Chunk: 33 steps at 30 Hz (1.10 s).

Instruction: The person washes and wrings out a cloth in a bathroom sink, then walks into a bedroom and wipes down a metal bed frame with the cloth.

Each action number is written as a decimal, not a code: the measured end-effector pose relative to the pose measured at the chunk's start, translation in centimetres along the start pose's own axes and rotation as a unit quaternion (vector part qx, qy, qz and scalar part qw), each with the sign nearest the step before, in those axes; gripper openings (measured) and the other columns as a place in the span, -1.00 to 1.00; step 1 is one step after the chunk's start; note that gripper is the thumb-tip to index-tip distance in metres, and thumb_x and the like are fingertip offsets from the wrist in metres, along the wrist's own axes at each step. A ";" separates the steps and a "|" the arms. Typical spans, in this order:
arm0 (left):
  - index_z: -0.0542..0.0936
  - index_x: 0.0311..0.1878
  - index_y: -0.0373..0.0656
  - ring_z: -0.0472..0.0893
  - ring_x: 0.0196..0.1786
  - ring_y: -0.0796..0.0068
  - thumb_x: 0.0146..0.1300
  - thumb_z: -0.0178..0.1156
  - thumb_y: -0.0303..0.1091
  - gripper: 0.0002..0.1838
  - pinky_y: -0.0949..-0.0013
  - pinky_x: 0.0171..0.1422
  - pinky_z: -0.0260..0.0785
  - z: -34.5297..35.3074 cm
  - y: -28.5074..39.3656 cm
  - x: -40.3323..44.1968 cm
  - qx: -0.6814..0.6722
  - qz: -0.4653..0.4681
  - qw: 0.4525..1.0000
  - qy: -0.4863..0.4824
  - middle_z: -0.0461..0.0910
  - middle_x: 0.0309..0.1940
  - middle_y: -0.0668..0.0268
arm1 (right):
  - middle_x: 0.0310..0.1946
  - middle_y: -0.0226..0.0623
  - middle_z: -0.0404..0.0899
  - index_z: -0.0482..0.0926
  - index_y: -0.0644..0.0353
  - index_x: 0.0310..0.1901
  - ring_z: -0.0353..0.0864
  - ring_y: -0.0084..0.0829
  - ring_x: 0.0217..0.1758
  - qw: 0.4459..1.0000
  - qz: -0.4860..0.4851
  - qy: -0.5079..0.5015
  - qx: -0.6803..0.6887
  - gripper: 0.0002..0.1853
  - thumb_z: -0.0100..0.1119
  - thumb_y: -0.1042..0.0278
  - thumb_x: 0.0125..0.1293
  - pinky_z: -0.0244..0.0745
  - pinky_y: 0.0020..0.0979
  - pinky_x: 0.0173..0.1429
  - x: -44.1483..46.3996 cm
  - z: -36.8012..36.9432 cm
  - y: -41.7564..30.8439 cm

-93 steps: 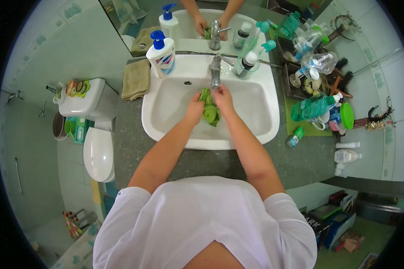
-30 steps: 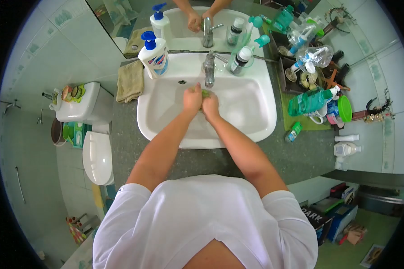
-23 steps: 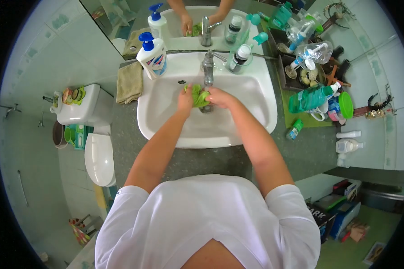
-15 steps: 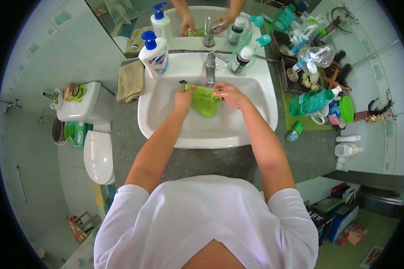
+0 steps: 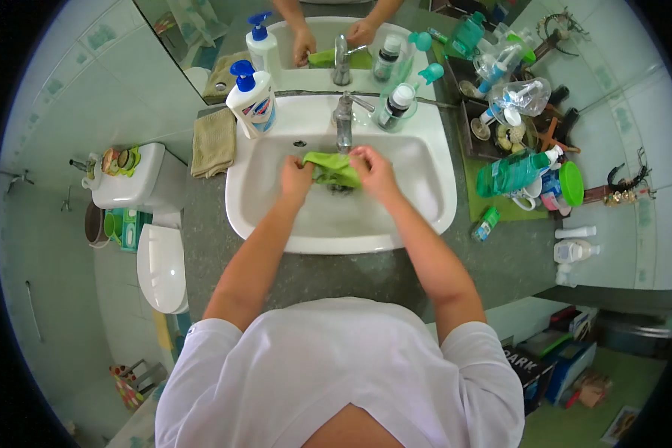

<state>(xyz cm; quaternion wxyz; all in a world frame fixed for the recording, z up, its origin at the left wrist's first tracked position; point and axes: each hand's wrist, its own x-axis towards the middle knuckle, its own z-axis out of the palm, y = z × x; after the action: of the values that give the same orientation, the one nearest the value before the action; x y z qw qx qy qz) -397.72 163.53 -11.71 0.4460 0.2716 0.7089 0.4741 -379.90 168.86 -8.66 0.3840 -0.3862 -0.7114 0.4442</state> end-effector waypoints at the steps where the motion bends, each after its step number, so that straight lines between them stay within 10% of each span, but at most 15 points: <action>1: 0.45 -0.15 -0.22 0.49 -0.25 0.35 0.15 0.10 -0.17 -0.68 0.31 -0.11 0.38 1.2 0.8 -1.1 -0.110 -0.078 0.991 -0.002 0.49 -0.29 0.19 | -0.42 -0.23 0.55 0.49 0.19 -0.20 0.51 -0.46 -0.43 0.999 -0.030 -0.023 0.008 -0.81 0.12 0.36 0.16 0.40 -0.45 -0.31 -1.3 1.3 -0.9; 5: 0.41 -0.08 -0.16 0.50 -0.27 0.39 0.27 -0.16 -0.08 -0.64 0.35 -0.17 0.40 3.4 -4.7 1.4 -0.557 -0.101 0.759 -0.322 0.49 -0.31 0.21 | -0.38 -0.29 0.56 0.47 0.24 -0.20 0.53 -0.54 -0.32 0.972 -0.045 -0.204 0.111 -0.86 0.05 0.47 0.20 0.41 -0.53 -0.17 -3.7 3.2 -3.9; 8: 0.43 -0.16 -0.10 0.49 -0.39 0.49 0.30 -0.27 -0.03 -0.61 0.46 -0.26 0.39 3.9 2.5 -2.3 -0.482 -0.182 0.799 -0.311 0.49 -0.37 0.30 | -0.42 -0.27 0.56 0.50 0.29 -0.21 0.53 -0.50 -0.41 0.996 0.066 0.066 0.014 -0.86 0.01 0.47 0.23 0.43 -0.50 -0.28 -1.1 3.9 1.0; 11: 0.42 -0.23 -0.07 0.49 -0.39 0.53 0.29 -0.21 -0.06 -0.68 0.45 -0.28 0.38 5.2 -4.1 4.1 -0.513 -0.039 0.763 -0.391 0.48 -0.39 0.36 | -0.46 -0.30 0.54 0.51 0.34 -0.24 0.50 -0.53 -0.46 0.914 0.200 -0.007 0.352 -0.87 0.00 0.51 0.23 0.41 -0.55 -0.34 1.1 3.8 -0.4; 14: 0.41 -0.32 -0.06 0.48 -0.40 0.56 0.26 -0.13 -0.11 -0.76 0.45 -0.31 0.38 5.0 -2.2 2.3 -0.684 -0.151 0.569 -0.431 0.47 -0.39 0.40 | -0.40 -0.29 0.55 0.48 0.34 -0.21 0.46 -0.59 -0.50 0.892 0.256 -0.012 0.371 -0.86 0.00 0.50 0.24 0.35 -0.64 -0.41 2.3 3.8 -1.4; 20: 0.44 -0.27 -0.13 0.50 -0.36 0.37 0.27 -0.10 -0.24 -0.80 0.31 -0.27 0.41 4.6 2.7 -1.6 -0.430 -0.188 0.801 -0.373 0.47 -0.42 0.30 | -0.48 -0.33 0.51 0.53 0.30 -0.30 0.37 -0.64 -0.64 0.921 0.251 -0.294 0.056 -0.81 -0.06 0.38 0.27 0.23 -0.60 -0.56 3.9 -1.6 -3.5; 23: 0.44 -0.24 -0.15 0.51 -0.36 0.33 0.26 -0.09 -0.20 -0.77 0.29 -0.30 0.41 5.3 1.7 -0.3 -0.433 -0.132 0.779 -0.434 0.48 -0.40 0.27 | -0.46 -0.27 0.50 0.55 0.28 -0.33 0.44 -0.53 -0.57 0.947 0.197 -0.221 -0.124 -0.83 -0.03 0.40 0.23 0.34 -0.50 -0.47 4.3 -3.3 -6.5; 26: 0.45 -0.31 -0.15 0.47 -0.46 0.31 0.20 -0.09 -0.15 -0.73 0.25 -0.41 0.36 6.1 1.9 0.3 -0.434 -0.205 0.795 -0.371 0.47 -0.44 0.23 | -0.40 -0.15 0.48 0.50 0.25 -0.25 0.53 -0.18 -0.31 0.971 -0.077 0.008 -0.227 -0.84 0.03 0.40 0.15 0.42 -0.25 -0.26 5.1 -3.0 -7.3; 33: 0.50 -0.33 -0.13 0.42 -0.56 0.38 0.18 -0.07 -0.13 -0.71 0.28 -0.45 0.31 5.4 3.3 -0.1 -0.403 -0.231 0.761 -0.453 0.44 -0.60 0.35 | -0.33 -0.03 0.52 0.40 0.29 -0.05 0.52 -0.03 -0.25 0.931 -0.065 0.050 -0.357 -0.69 0.00 0.40 0.16 0.44 -0.18 -0.16 6.7 -0.8 -8.1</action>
<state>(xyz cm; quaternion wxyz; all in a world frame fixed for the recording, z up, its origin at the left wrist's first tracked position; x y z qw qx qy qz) -392.95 167.11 -9.49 0.8793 0.0783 0.2091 0.4206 -383.60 172.66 0.53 0.2838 -0.4726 -0.8263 0.1154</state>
